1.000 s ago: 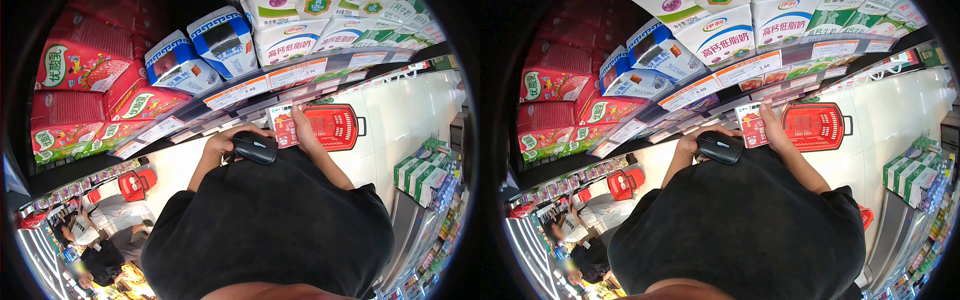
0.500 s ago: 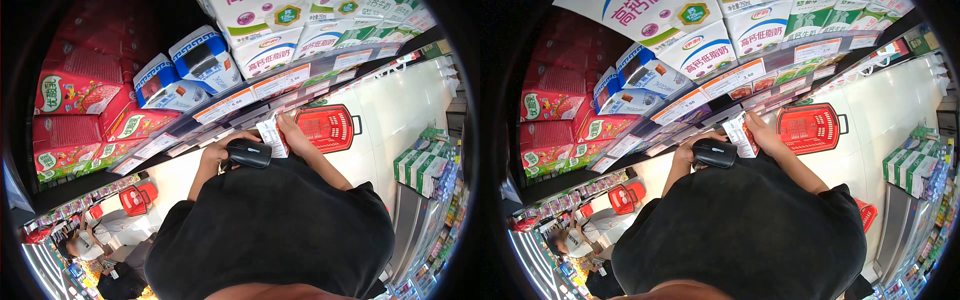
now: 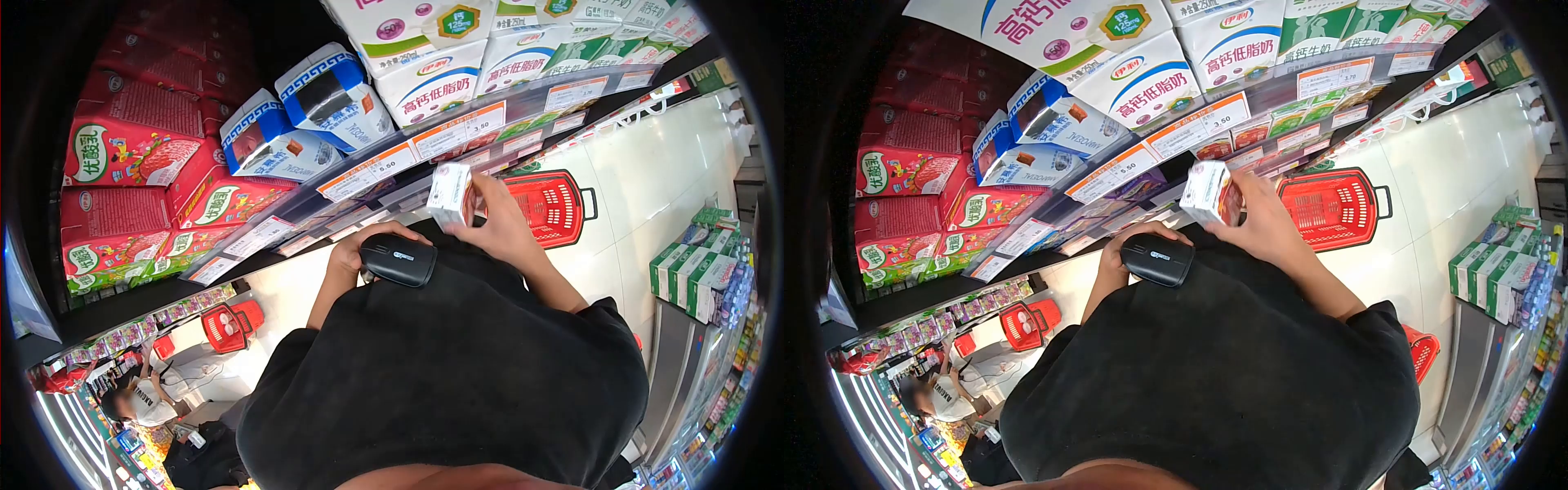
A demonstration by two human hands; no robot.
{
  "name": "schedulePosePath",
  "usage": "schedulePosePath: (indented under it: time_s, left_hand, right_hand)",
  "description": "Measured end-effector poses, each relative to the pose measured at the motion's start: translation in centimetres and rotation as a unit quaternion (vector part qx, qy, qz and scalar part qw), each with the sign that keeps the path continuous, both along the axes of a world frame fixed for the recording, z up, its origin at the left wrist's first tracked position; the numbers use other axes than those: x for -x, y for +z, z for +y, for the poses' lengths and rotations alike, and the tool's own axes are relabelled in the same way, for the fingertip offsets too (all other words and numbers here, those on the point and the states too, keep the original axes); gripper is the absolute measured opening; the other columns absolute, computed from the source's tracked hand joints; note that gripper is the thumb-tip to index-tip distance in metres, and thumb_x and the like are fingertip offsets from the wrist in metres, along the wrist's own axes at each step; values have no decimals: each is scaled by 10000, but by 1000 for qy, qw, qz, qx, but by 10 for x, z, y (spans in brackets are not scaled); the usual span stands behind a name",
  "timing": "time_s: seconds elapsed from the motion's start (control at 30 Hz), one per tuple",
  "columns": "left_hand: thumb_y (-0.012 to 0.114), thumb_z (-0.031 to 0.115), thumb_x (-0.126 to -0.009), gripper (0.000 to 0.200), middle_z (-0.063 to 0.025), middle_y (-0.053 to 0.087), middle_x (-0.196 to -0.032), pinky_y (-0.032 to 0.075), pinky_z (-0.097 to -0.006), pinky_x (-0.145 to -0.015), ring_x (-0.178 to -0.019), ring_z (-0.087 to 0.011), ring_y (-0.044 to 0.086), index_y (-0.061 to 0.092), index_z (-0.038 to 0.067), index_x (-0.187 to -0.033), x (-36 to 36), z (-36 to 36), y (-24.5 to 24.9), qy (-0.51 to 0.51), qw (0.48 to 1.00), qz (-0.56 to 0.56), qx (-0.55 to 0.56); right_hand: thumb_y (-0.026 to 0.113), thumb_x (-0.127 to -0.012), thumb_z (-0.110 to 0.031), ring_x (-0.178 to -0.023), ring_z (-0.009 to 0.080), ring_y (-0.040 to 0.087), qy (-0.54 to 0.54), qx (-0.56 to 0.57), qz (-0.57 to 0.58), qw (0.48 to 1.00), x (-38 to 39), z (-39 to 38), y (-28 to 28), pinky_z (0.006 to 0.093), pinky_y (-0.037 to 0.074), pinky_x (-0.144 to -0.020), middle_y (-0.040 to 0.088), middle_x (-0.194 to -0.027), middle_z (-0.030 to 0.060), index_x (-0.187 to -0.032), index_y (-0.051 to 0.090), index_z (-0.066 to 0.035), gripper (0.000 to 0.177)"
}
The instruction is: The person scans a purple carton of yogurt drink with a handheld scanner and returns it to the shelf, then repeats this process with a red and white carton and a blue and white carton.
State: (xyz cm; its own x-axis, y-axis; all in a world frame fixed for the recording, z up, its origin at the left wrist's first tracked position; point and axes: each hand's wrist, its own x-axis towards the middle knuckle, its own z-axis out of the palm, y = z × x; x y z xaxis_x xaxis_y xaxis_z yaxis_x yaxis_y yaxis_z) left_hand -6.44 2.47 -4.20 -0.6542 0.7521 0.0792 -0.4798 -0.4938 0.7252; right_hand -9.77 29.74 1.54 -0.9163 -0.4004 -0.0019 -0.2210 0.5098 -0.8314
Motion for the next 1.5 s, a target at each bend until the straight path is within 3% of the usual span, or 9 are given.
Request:
schedulePosePath:
  time_s: [0.2, 0.63, 0.77, 0.87, 0.93, 1.03, 1.2, 1.43, 1.5]
  left_hand:
    - [783, 619, -568, 1079, -338, 498, -1280, 364, -445, -1057, -1211, -399, 521, 465, -157, -1247, -2, 2, -4, -14, 1000, -12, 6]
    - [776, 621, -578, 1061, -329, 522, -1257, 387, -442, -1042, -1189, -392, 542, 470, -147, -1243, -8, 7, -3, 1, 1000, -25, 7]
    - [791, 603, -572, 1053, -326, 525, -1257, 369, -437, -1057, -1200, -386, 537, 473, -142, -1245, -11, 7, -2, 8, 999, -49, 5]
    - [804, 593, -562, 1054, -326, 525, -1258, 480, -382, -946, -1158, -359, 574, 474, -139, -1246, -13, 7, -4, 21, 998, -59, 4]
    - [805, 592, -557, 1057, -325, 529, -1251, 566, -280, -677, -997, -297, 661, 473, -138, -1246, -11, 4, -7, 17, 999, -51, 10]
    - [766, 708, -479, 1089, -338, 566, -1176, 449, -464, -977, -1105, -409, 592, 545, -115, -1157, -14, 2, -3, 32, 994, -66, 78]
    - [771, 715, -460, 1098, -327, 573, -1174, 455, -458, -973, -1100, -400, 597, 554, -110, -1151, -17, 0, 0, 48, 992, -74, 86]
    - [759, 742, -443, 1116, -304, 589, -1168, 471, -453, -959, -1089, -377, 609, 566, -100, -1150, -13, -2, -1, 41, 991, -72, 103]
    - [759, 747, -436, 1123, -300, 592, -1167, 476, -450, -954, -1086, -373, 611, 567, -98, -1149, -12, 0, -1, 37, 991, -73, 102]
  right_hand:
    - [900, -572, -211, -909, 271, 519, -133, 45, 261, 955, 20, -26, -10, 361, 473, -739, 479, -993, 134, -1160, 470, 15, 763]
    - [881, -559, -213, -978, 386, 484, -175, 146, 230, 946, 47, -74, -21, 451, 435, -828, 481, -1082, 224, -1153, 457, 77, 785]
    - [884, -562, -206, -976, 412, 479, -205, 81, 394, 892, 65, -73, -7, 505, 417, -839, 479, -1116, 245, -1180, 460, 67, 798]
    - [889, -573, -219, -959, 427, 482, -242, 62, 467, 848, 72, -75, -4, 512, 414, -830, 472, -1119, 258, -1191, 462, 60, 801]
    - [893, -580, -227, -946, 431, 486, -269, 66, 470, 838, 76, -76, -9, 510, 415, -821, 467, -1116, 266, -1194, 463, 57, 802]
    - [857, -646, -203, -1075, 456, 456, -277, 117, 406, 863, 78, -72, -18, 516, 381, -932, 410, -1183, 273, -1300, 362, 54, 860]
    - [916, -557, -268, -903, 433, 491, -314, 58, 425, 847, 72, -72, -13, 487, 448, -759, 468, -1023, 262, -1182, 429, 84, 867]
    - [870, -631, -214, -1062, 450, 463, -292, 105, 381, 871, 70, -76, -13, 511, 381, -924, 419, -1171, 267, -1293, 375, 61, 871]
    - [920, -546, -274, -894, 422, 491, -317, 66, 406, 855, 71, -76, -11, 484, 450, -751, 456, -985, 247, -1162, 446, 93, 860]
